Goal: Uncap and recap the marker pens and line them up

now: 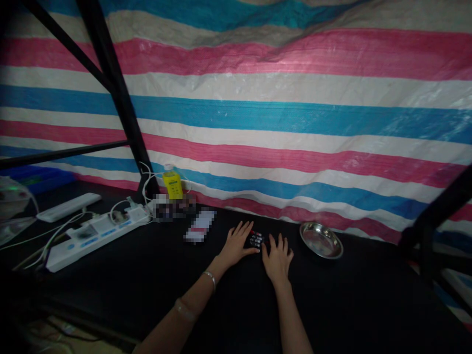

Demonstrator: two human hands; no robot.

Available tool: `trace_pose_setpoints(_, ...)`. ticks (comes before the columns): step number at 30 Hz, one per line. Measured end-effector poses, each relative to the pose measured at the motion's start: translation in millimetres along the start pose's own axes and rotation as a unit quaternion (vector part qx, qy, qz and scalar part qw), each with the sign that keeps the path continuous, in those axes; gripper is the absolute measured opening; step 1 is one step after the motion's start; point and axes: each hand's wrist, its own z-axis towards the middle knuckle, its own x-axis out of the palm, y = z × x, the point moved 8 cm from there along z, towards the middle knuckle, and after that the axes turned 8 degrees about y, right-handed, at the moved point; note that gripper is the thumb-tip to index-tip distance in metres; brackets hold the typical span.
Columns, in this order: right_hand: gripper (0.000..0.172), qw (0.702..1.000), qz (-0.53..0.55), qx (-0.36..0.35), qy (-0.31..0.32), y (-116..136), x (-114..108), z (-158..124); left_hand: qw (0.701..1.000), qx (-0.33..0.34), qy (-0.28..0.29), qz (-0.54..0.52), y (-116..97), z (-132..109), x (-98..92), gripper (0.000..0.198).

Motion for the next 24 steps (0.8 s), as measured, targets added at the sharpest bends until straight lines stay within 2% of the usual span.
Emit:
trace_pose_setpoints(4, 0.043, 1.0, -0.01, -0.012, 0.025, 4.4, 3.7, 5.5, 0.999, -0.027, 0.041, -0.008, 6.1, -0.6, 10.8, 0.074)
trace_pose_setpoints(10, 0.034, 0.998, 0.007, -0.049, 0.028, 9.9, 0.4, 10.6, 0.999, -0.03, 0.039, -0.011, 3.8, -1.9, 9.1, 0.066)
trace_pose_setpoints(17, 0.033, 0.999, 0.028, -0.027, 0.017, 8.9, -2.0, 14.4, 0.998, -0.04, 0.041, -0.012, 8.1, -0.6, 12.6, 0.072)
trace_pose_setpoints(24, 0.032, 0.999, 0.042, 0.015, -0.006, 13.1, -6.9, 15.0, 1.0, -0.008, 0.0, -0.016, 4.7, 4.1, 8.7, 0.067)
